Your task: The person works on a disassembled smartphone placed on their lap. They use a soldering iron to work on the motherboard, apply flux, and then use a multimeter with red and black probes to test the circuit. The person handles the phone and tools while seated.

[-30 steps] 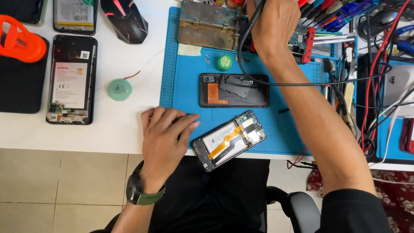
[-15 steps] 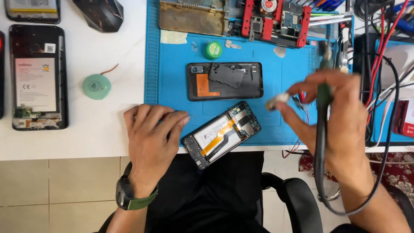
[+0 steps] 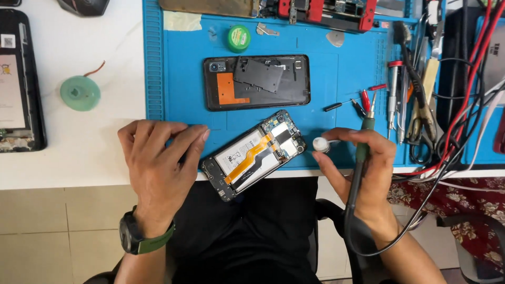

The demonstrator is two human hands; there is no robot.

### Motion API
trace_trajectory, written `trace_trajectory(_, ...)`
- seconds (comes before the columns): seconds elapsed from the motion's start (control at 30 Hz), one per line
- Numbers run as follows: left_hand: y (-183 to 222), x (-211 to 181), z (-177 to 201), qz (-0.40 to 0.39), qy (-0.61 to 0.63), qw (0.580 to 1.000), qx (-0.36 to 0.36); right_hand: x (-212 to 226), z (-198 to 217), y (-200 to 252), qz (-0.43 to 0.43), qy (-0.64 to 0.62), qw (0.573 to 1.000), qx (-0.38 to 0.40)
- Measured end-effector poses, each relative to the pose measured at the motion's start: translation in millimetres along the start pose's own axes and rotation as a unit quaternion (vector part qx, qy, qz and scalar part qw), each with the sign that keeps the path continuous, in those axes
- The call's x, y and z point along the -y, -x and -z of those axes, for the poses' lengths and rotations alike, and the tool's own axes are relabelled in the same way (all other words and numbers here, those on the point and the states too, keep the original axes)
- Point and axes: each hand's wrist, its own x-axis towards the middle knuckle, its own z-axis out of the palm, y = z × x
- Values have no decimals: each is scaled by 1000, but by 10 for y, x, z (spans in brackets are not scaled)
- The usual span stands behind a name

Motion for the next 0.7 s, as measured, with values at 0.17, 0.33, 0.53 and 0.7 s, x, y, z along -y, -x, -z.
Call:
trace_trajectory(0.17, 14, 5, -40, 6, 5, 1000, 8, -156, -27, 119, 10, -86, 996, 32)
trace_trajectory(0.33, 17, 10, -48, 15, -9, 1000, 19, -78, 9, 213, 22, -71, 997, 4)
trace_trajectory(0.53, -23, 2, -33, 11, 1, 1000, 20, -41, -30, 308, 6, -78, 996, 31)
trace_trajectory(0.7, -29, -1, -31, 20, 4, 999, 28, -150, -133, 316, 34, -93, 995, -28)
